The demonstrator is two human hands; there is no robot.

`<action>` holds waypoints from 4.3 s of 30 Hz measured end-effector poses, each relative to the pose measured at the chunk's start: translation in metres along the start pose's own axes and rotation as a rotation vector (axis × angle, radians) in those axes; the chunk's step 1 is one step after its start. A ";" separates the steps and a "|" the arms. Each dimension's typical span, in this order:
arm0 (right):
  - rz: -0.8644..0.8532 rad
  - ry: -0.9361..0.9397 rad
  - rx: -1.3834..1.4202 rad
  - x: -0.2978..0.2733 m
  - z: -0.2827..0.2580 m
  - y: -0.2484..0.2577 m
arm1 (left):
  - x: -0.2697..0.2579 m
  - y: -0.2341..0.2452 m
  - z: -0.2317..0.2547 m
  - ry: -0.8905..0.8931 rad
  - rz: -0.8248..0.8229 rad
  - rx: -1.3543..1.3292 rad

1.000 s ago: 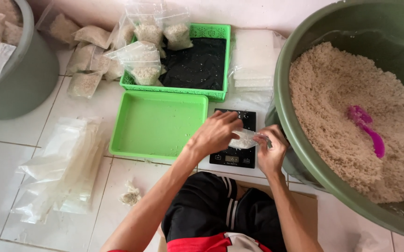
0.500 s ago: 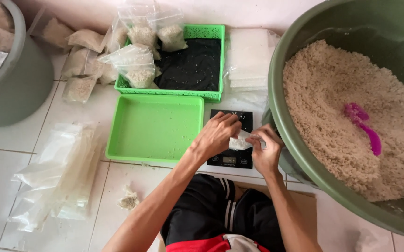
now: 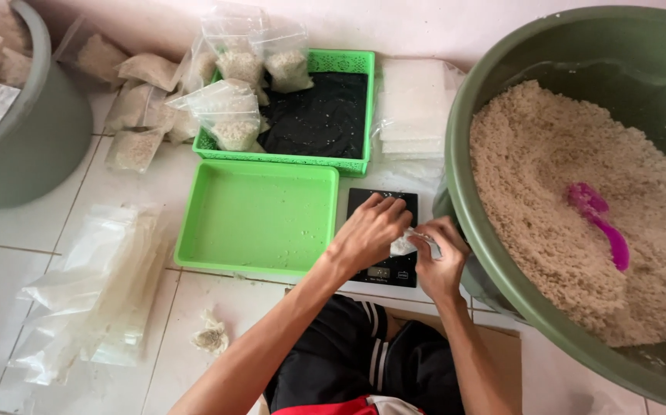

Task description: Packaging granular food items by scooping them into plastic bags, weighing them on a scale, and organizing them into trays.

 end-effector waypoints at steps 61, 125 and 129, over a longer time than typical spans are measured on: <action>-0.191 -0.429 -0.277 -0.175 0.072 -0.093 | 0.036 -0.100 -0.385 0.501 0.132 0.206; 0.044 -0.552 -0.019 -0.097 -0.002 -0.048 | -0.055 0.028 0.022 0.693 0.400 -0.575; 0.131 -0.541 0.339 -0.071 -0.008 -0.038 | -0.090 0.042 0.016 0.644 0.467 -0.630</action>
Point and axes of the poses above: each hand's wrist, its own x-axis towards the middle knuckle, its own y-axis out of the back of the hand, z = x × y, the point moved 1 cm from there along x, towards the middle knuckle, and after that the axes turned 6 degrees about x, right-handed, at the moved point
